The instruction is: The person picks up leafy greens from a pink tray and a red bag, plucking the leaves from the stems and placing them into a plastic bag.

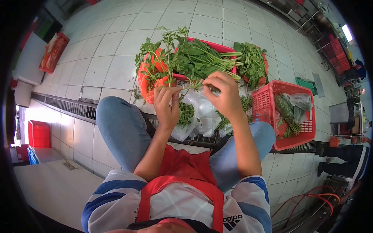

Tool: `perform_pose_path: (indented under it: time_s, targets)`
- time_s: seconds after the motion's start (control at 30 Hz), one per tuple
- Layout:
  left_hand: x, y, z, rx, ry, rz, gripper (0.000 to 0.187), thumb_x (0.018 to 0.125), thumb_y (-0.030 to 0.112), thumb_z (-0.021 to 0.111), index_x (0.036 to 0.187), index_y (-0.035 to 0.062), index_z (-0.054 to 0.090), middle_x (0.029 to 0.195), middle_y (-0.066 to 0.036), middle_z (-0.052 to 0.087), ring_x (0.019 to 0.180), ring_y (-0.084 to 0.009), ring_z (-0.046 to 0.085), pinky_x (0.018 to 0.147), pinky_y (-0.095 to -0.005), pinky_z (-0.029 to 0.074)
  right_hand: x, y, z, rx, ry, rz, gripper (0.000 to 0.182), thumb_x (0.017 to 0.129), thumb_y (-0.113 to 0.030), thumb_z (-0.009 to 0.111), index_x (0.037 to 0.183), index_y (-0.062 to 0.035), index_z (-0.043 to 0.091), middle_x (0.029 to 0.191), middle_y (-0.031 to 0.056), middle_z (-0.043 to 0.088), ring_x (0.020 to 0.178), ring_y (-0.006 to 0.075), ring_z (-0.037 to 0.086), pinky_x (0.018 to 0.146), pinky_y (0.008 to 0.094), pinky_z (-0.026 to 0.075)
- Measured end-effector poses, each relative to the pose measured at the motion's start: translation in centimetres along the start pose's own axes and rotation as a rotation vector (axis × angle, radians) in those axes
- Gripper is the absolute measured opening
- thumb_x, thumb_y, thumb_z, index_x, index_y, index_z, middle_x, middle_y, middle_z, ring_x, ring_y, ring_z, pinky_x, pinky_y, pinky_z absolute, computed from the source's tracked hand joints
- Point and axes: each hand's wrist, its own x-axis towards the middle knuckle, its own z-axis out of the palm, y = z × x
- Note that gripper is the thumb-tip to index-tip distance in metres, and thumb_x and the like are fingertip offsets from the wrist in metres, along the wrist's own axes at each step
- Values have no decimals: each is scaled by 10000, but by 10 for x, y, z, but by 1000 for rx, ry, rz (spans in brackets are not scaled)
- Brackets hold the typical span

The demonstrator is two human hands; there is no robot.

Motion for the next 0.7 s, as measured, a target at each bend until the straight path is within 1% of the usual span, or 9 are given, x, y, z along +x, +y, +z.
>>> perform_pose_path:
  time_s: [0.03, 0.13, 0.37, 0.43, 0.47, 0.53, 0.57, 0.63, 0.7]
  targets:
    - [0, 0, 1, -3, -18, 1, 172, 705, -49, 558, 843, 45, 599, 749, -71, 545, 767, -263, 454, 690, -347, 375, 1, -2, 0, -123, 33, -59, 99, 637, -18, 637, 722, -50, 595, 798, 54, 535, 716, 204, 526, 639, 307, 421]
    - [-2, 0, 6, -2, -51, 8, 170, 709, -47, 552, 843, 46, 599, 748, -71, 537, 767, -262, 453, 687, -348, 375, -1, -1, 0, -289, -21, -120, 96, 631, -38, 642, 710, -54, 589, 794, 27, 525, 747, 212, 512, 685, 340, 403]
    - [-3, 3, 10, 0, -82, 8, 167, 712, -53, 532, 830, 45, 598, 732, -76, 516, 747, -265, 443, 666, -352, 368, -12, 12, 17, -346, -12, -43, 80, 675, -75, 629, 668, -56, 551, 787, 15, 503, 759, 182, 490, 709, 349, 399]
    - [-4, 8, 11, -31, -137, -4, 145, 725, -66, 537, 812, 29, 602, 724, -85, 524, 725, -251, 464, 659, -330, 379, -16, 33, 26, 370, 311, 386, 80, 731, -108, 588, 695, -63, 532, 778, 11, 488, 769, 135, 481, 684, 341, 417]
    - [-4, 7, 10, -31, -135, 0, 145, 725, -66, 537, 812, 29, 602, 724, -85, 524, 725, -251, 464, 659, -330, 379, -13, 39, 17, 370, 312, 381, 80, 731, -108, 588, 695, -63, 532, 778, 11, 488, 769, 135, 481, 684, 341, 417]
    - [-4, 2, 7, -32, -115, -29, 141, 723, -76, 532, 804, 22, 594, 715, -87, 516, 723, -252, 459, 656, -324, 376, -10, 53, -4, 1198, 511, 810, 87, 767, -146, 547, 749, -63, 529, 765, 11, 477, 716, 109, 480, 650, 320, 433]
    - [-3, 3, 6, -29, -108, -27, 141, 723, -76, 532, 804, 22, 594, 715, -87, 516, 723, -252, 459, 656, -324, 376, -12, 59, 1, 1218, 537, 882, 102, 768, -167, 537, 787, -67, 544, 778, 19, 500, 657, 120, 477, 668, 294, 441]
    - [-1, 5, 5, -119, -84, -38, 135, 711, -54, 526, 790, 38, 585, 710, -84, 506, 708, -263, 433, 644, -336, 355, -33, 88, 38, 986, 356, 1004, 123, 754, -148, 547, 839, -63, 572, 834, 50, 533, 763, 140, 508, 734, 296, 442]
    - [-3, 4, 5, -186, -74, -38, 124, 704, -48, 525, 779, 34, 582, 703, -84, 507, 700, -257, 434, 637, -330, 353, -51, 94, 75, 521, -160, 854, 179, 737, -132, 569, 895, -51, 586, 879, 66, 559, 856, 167, 529, 746, 299, 436]
